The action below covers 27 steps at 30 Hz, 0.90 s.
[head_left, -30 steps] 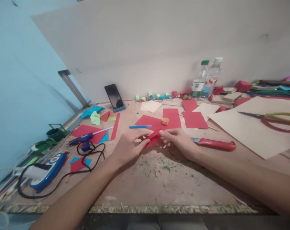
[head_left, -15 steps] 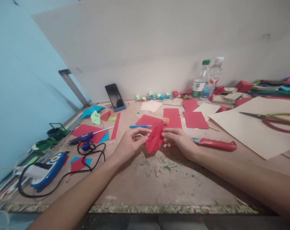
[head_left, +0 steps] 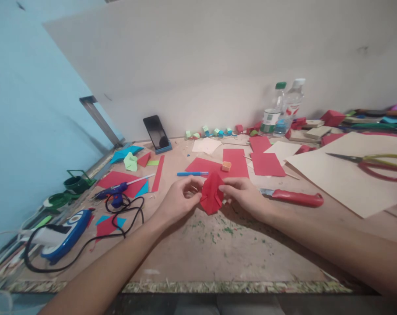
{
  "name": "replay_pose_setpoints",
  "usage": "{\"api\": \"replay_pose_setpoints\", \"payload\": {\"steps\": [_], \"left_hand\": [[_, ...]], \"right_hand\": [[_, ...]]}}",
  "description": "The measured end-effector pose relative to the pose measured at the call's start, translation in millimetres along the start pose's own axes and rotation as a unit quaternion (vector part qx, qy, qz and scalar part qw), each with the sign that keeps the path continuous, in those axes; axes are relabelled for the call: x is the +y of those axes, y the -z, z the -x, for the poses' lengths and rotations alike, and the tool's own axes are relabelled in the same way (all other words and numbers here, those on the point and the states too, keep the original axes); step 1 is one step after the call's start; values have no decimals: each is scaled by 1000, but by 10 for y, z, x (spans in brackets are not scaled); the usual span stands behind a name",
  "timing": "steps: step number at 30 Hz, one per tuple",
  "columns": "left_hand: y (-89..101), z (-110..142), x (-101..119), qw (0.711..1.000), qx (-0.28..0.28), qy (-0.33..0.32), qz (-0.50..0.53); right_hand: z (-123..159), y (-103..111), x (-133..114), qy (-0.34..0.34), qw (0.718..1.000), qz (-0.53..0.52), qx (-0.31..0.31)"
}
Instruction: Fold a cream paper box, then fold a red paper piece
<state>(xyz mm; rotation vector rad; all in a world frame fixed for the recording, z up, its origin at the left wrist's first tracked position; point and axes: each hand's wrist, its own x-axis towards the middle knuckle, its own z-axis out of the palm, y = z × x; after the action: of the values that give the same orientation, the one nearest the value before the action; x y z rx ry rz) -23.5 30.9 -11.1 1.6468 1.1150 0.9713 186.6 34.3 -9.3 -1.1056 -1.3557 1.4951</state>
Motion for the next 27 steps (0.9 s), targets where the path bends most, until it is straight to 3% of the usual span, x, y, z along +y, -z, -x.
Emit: {"api": "replay_pose_setpoints", "payload": {"steps": [7,11,27], "left_hand": [[-11,-15,84,990,19,61,129],[14,-22,88,984,13,89,151],[28,-16,55,990,-16,56,126]], "right_hand": [[21,14,-11,3,1000,16,8],[6,32,28,9,1000,8,18],[11,12,3,6,1000,7,20]]}}
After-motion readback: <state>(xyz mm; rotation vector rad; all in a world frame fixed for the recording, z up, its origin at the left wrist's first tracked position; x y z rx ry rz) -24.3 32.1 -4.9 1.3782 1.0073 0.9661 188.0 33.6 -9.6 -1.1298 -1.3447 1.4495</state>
